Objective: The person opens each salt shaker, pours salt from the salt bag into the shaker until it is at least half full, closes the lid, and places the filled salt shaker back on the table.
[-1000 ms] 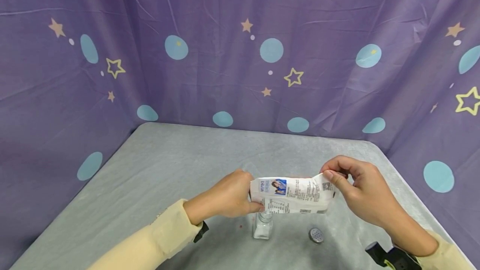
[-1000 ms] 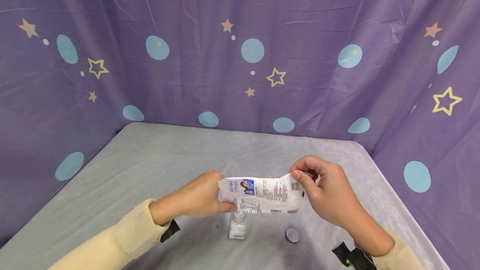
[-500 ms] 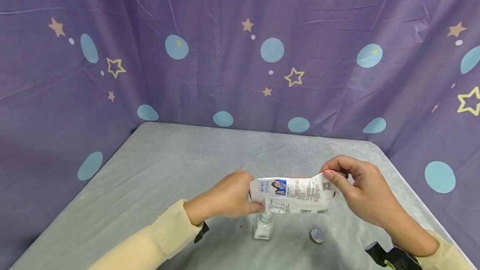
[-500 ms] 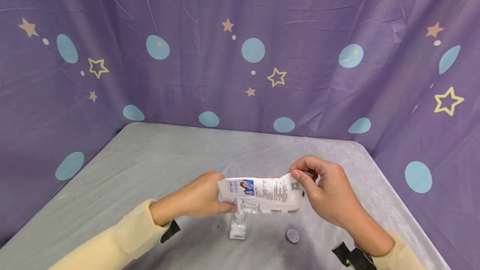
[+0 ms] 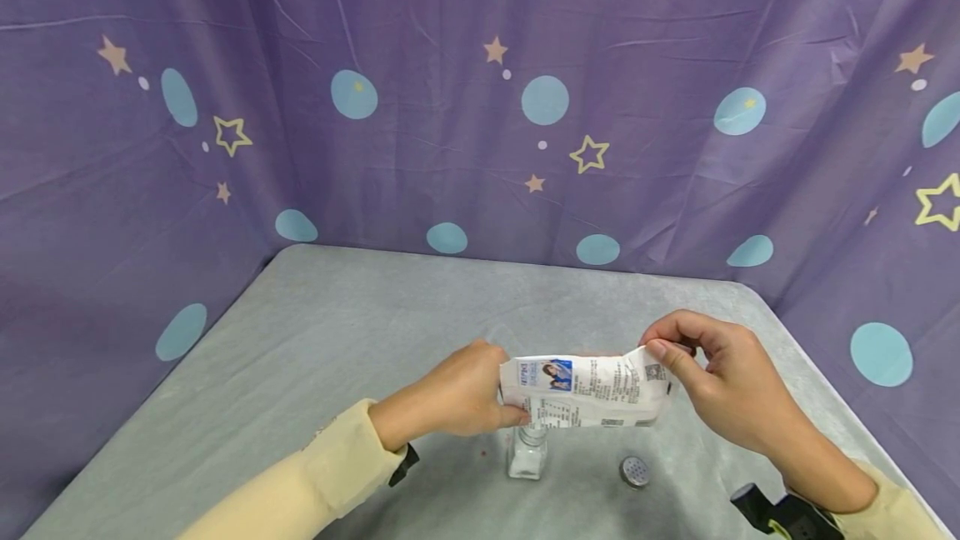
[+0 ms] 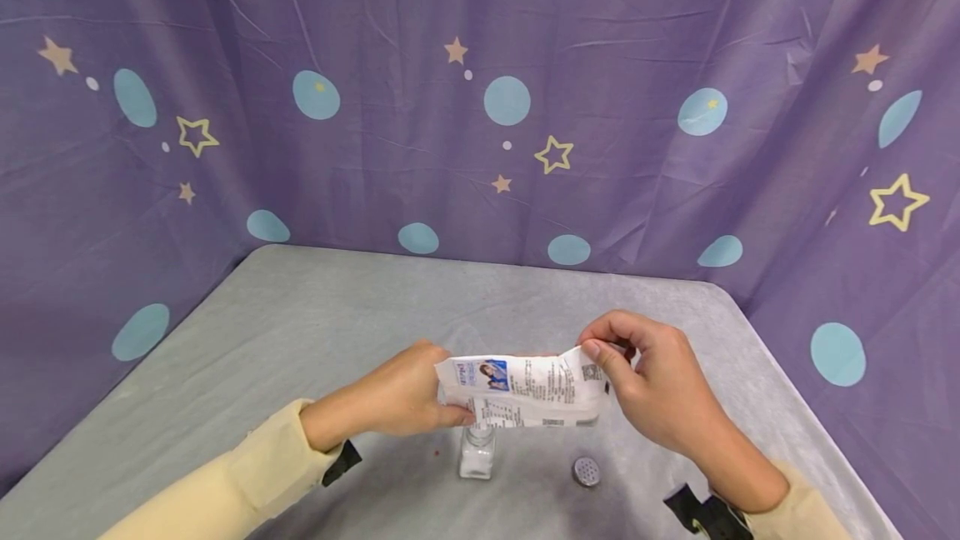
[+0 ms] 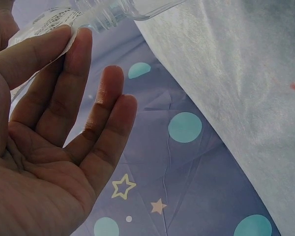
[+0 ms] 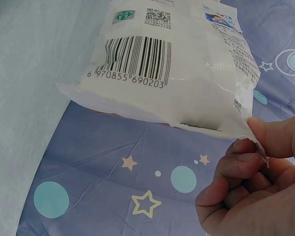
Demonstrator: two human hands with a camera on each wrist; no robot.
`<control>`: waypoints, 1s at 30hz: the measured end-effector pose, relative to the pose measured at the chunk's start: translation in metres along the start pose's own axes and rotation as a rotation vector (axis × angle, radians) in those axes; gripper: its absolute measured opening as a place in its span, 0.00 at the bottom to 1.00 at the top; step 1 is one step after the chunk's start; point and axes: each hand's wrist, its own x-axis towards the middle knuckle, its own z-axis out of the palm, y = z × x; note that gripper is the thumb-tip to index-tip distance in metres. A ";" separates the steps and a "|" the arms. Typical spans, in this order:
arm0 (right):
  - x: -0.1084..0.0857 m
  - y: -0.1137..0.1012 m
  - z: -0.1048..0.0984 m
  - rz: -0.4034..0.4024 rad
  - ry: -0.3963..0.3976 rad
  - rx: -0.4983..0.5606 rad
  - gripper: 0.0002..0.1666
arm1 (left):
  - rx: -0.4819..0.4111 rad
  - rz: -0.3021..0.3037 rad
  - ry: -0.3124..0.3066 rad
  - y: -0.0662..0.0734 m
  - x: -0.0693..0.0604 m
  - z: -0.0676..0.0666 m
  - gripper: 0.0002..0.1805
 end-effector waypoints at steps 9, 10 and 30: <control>0.000 0.000 0.000 -0.006 0.002 -0.007 0.15 | -0.018 -0.005 -0.003 0.001 -0.001 -0.001 0.13; 0.000 -0.001 0.000 -0.007 0.002 -0.008 0.15 | -0.022 -0.005 -0.003 0.001 -0.001 -0.001 0.13; 0.001 -0.002 -0.001 -0.007 -0.008 -0.005 0.15 | -0.026 -0.002 -0.009 0.001 -0.002 -0.001 0.14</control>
